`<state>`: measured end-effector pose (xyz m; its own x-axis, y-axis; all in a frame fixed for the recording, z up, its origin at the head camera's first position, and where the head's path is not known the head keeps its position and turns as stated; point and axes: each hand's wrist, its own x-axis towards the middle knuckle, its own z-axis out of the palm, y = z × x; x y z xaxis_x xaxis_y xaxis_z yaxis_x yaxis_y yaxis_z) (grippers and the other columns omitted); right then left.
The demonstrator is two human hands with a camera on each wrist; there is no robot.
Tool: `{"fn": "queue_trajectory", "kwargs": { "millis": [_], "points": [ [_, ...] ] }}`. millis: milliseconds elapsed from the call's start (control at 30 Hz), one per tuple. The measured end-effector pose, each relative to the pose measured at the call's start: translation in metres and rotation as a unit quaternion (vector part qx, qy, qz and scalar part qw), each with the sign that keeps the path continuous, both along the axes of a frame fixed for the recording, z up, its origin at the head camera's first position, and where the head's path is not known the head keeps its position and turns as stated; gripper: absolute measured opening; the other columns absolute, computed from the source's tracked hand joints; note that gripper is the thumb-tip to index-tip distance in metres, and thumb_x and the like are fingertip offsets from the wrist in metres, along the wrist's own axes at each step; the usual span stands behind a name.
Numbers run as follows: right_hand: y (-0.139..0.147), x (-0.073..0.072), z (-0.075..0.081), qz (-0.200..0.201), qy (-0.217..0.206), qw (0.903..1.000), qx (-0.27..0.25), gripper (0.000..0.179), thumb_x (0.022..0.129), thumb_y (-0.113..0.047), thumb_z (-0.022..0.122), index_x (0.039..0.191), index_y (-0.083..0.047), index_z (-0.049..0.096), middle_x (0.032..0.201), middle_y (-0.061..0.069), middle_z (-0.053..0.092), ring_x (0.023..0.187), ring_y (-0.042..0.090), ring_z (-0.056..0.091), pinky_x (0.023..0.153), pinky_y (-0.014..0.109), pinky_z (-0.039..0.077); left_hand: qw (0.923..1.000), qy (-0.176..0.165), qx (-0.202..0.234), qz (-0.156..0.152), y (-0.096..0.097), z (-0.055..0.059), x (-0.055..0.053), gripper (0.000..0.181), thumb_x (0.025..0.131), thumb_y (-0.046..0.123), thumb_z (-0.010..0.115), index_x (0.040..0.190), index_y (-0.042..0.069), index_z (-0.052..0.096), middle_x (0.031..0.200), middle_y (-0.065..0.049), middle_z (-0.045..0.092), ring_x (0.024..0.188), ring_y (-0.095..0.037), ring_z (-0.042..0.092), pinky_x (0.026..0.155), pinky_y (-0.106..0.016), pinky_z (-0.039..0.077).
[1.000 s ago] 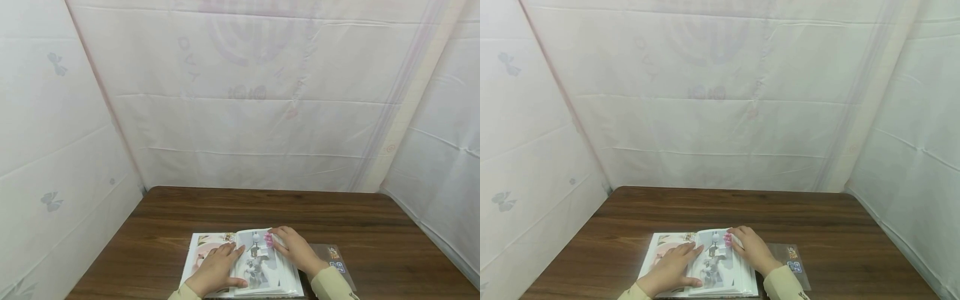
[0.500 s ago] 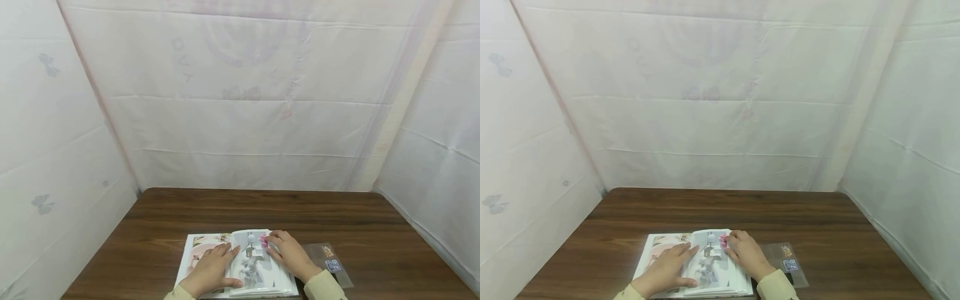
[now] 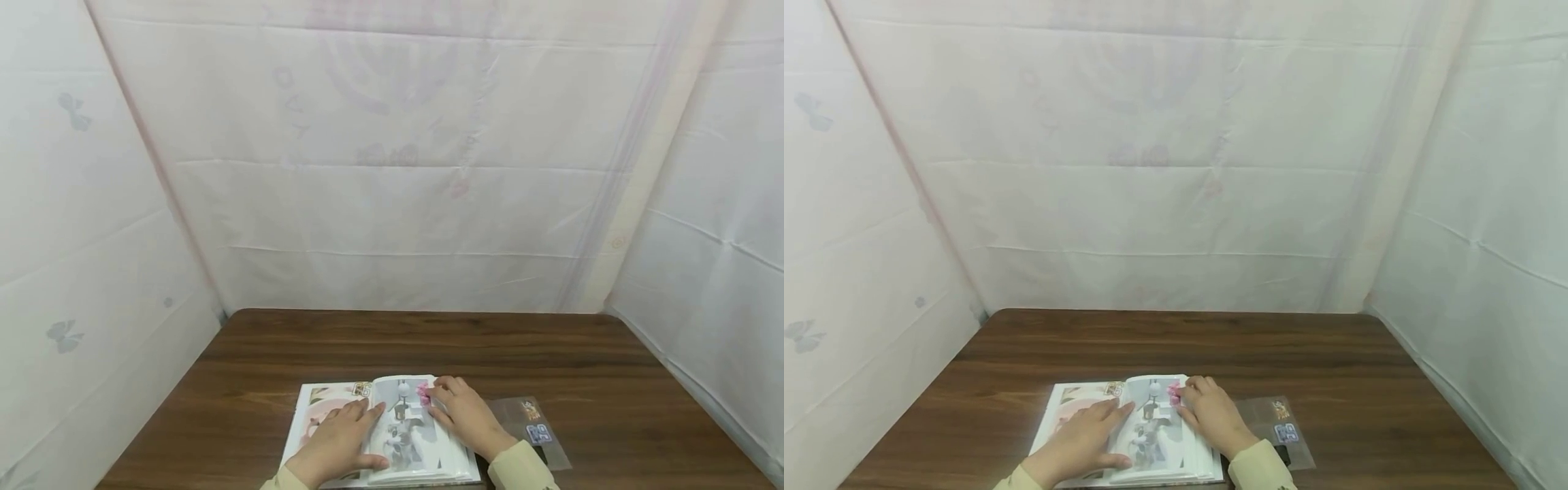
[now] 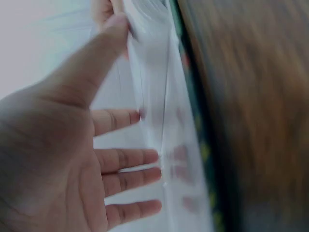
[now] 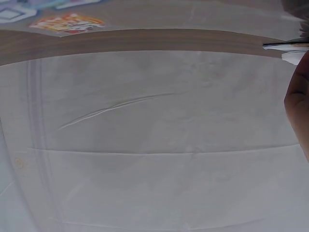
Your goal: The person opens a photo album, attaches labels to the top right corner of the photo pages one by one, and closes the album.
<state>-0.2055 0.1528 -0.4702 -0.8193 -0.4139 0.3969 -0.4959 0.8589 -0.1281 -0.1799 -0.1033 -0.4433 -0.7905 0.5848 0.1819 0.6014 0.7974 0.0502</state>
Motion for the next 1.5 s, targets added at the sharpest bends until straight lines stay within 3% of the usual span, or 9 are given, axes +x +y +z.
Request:
{"fn": "queue_trajectory", "kwargs": {
  "millis": [200,433,667,867,967,1133,1500],
  "points": [
    [-0.001,-0.001,0.000,-0.005,0.006,0.9999,0.009,0.033,0.087,-0.040,0.053,0.113,-0.020,0.061,0.114,-0.002,0.055,0.102,0.014,0.051,0.086,0.035,0.047,0.9999,0.016,-0.001,0.002,0.005,0.011,0.005,0.082,0.067,0.072,0.048,0.130,0.020,0.047,0.129,-0.017,0.051,0.117,-0.032,0.050,0.091,-0.049,0.043],
    [0.000,0.001,-0.002,-0.003,0.024,0.9996,0.013,0.031,0.086,-0.038,0.056,0.111,-0.021,0.062,0.111,-0.002,0.056,0.099,0.013,0.052,0.082,0.034,0.048,0.9987,0.045,-0.001,-0.022,0.031,0.026,0.011,0.078,0.070,0.067,0.050,0.131,0.019,0.045,0.130,-0.015,0.050,0.119,-0.031,0.048,0.093,-0.049,0.043],
    [-0.002,0.003,-0.002,-0.003,0.014,0.9997,0.019,0.028,0.087,-0.038,0.055,0.107,-0.019,0.062,0.112,-0.001,0.056,0.100,0.015,0.052,0.084,0.035,0.048,0.9910,0.125,-0.011,-0.046,0.061,0.013,0.009,0.088,0.070,0.071,0.047,0.137,0.016,0.035,0.129,-0.013,0.050,0.119,-0.025,0.048,0.095,-0.043,0.043],
    [-0.003,0.004,0.000,-0.003,0.013,0.9998,0.013,0.031,0.087,-0.040,0.053,0.110,-0.021,0.061,0.113,-0.002,0.055,0.102,0.014,0.051,0.085,0.035,0.048,0.9844,0.169,-0.019,-0.045,0.067,0.004,0.009,0.089,0.067,0.073,0.049,0.127,0.007,0.046,0.123,-0.010,0.054,0.114,-0.022,0.051,0.094,-0.038,0.044],
    [-0.003,0.003,0.002,-0.002,0.014,0.9998,0.013,0.032,0.088,-0.039,0.052,0.113,-0.022,0.060,0.114,-0.002,0.055,0.103,0.014,0.051,0.086,0.035,0.047,0.9859,0.161,-0.024,-0.039,0.065,0.003,0.008,0.089,0.067,0.073,0.048,0.125,0.006,0.047,0.122,-0.009,0.055,0.115,-0.021,0.051,0.094,-0.037,0.044],
    [-0.005,0.002,0.003,-0.005,0.013,0.9997,0.020,0.032,0.088,-0.039,0.053,0.113,-0.021,0.060,0.114,-0.001,0.055,0.103,0.014,0.051,0.086,0.035,0.047,0.9937,0.104,-0.035,-0.024,0.063,0.004,0.009,0.090,0.067,0.074,0.047,0.126,0.005,0.047,0.126,-0.011,0.052,0.118,-0.022,0.048,0.094,-0.041,0.043],
    [-0.002,0.001,-0.001,-0.005,0.020,0.9997,0.014,0.030,0.087,-0.037,0.055,0.111,-0.020,0.060,0.113,0.000,0.055,0.102,0.015,0.051,0.083,0.037,0.048,0.9961,0.074,-0.042,-0.021,0.065,0.002,0.006,0.086,0.068,0.075,0.044,0.122,0.008,0.053,0.126,-0.008,0.052,0.118,-0.020,0.047,0.092,-0.041,0.043]
  ]
}}
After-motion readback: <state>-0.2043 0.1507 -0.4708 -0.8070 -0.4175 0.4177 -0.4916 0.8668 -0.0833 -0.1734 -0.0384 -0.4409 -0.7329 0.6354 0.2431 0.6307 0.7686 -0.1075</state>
